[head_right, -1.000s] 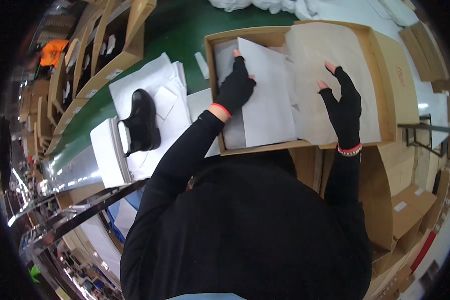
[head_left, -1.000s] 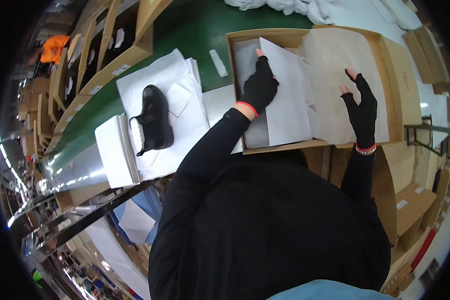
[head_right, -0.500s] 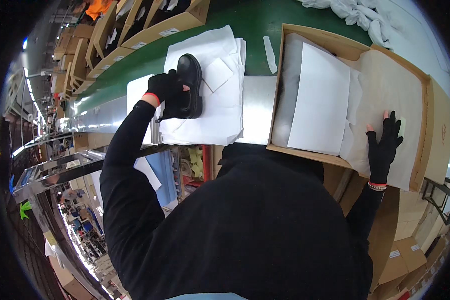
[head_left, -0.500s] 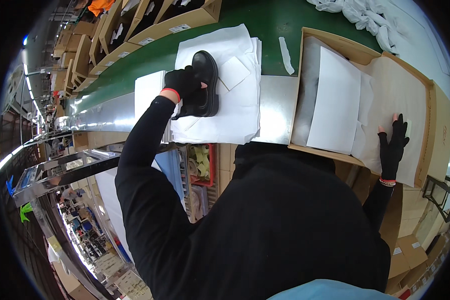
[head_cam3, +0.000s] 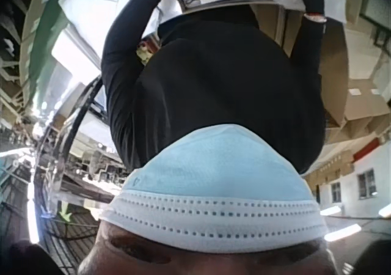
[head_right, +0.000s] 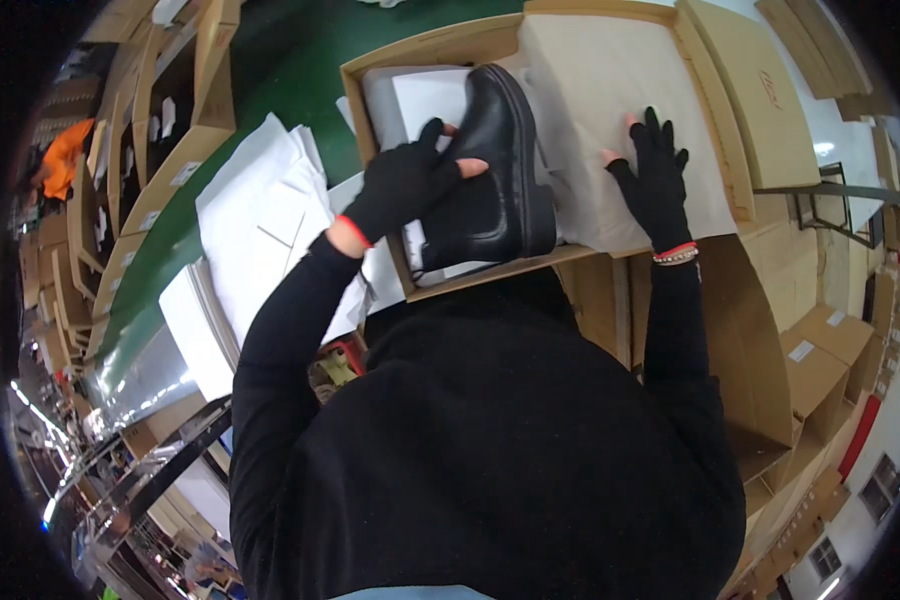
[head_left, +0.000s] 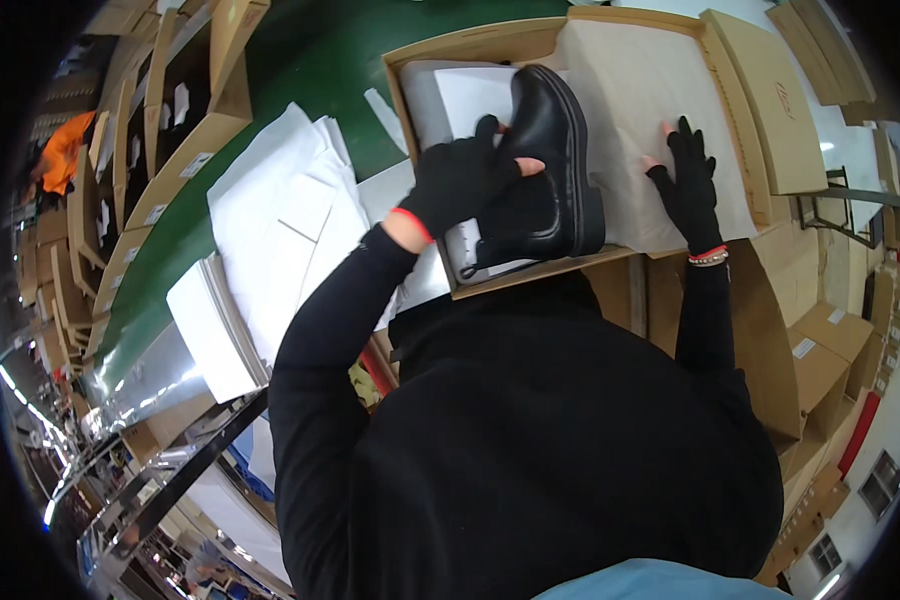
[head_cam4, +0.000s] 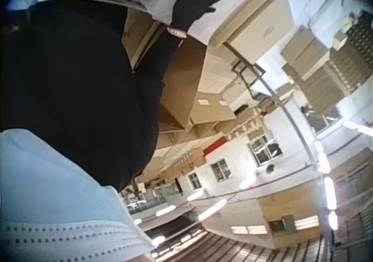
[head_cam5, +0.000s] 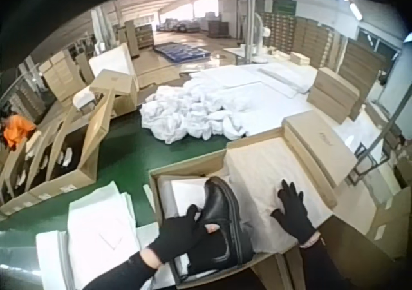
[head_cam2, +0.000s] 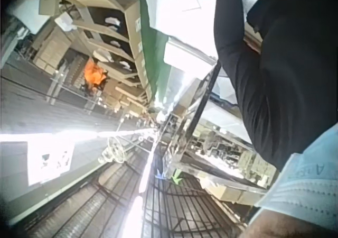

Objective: The person places pairs of black shoes into cardboard boxes on a conveyor belt. They line the boxes with white tissue paper, insert the shoes, and add crumpled white paper fillers for support. The person then folds the tissue paper over the shoes and closes the boxes, repeating this process for multiple pairs.

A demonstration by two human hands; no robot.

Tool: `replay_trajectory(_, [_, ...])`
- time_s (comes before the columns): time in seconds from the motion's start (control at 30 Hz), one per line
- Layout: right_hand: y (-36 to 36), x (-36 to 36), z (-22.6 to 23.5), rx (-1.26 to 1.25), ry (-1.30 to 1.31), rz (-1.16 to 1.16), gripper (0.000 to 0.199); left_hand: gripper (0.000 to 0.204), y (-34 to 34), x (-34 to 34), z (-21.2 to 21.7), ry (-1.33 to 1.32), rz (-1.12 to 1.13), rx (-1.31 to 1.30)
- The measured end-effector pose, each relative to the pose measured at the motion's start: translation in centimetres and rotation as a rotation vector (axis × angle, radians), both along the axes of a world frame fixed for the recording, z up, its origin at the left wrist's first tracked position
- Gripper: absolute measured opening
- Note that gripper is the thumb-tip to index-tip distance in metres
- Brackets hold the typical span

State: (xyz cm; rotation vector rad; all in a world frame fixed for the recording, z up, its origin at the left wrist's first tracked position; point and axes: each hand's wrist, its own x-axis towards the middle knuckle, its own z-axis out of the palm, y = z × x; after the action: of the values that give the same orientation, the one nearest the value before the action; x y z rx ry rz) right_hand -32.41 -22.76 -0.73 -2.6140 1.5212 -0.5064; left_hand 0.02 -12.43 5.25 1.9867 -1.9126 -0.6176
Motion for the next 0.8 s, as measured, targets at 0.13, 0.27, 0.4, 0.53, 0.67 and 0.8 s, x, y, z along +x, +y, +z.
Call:
replay_trajectory(0.13, [0.2,0.0,0.3,0.136,-0.120,0.022,0.064,0.045,-1.4,-3.4,-7.5,-0.248,-0.168,-0.231])
replay_trajectory(0.27, [-3.4,-0.1,2.2,0.409,-0.200,0.095,0.053,0.041,-1.5,-4.5,-8.3,-0.201,-0.104,-0.214])
replay_trajectory(0.4, [-13.2,5.3,6.0,0.005,-0.260,0.183,0.036,0.039,-0.5,-3.1,-6.4,-0.136,-0.110,-0.335])
replay_trajectory(0.53, [-25.6,13.0,4.1,-0.239,-0.272,0.312,0.035,0.048,0.5,-1.3,-5.5,-0.137,-0.104,-0.115])
replay_trajectory(0.67, [-35.1,16.2,-3.4,0.071,0.257,0.133,0.040,0.060,-0.5,-2.0,-4.3,-0.017,-0.157,-0.024])
replay_trajectory(0.8, [-36.2,17.2,-9.1,0.228,0.395,-0.166,0.036,0.072,0.4,-1.7,-5.6,0.041,-0.117,-0.122])
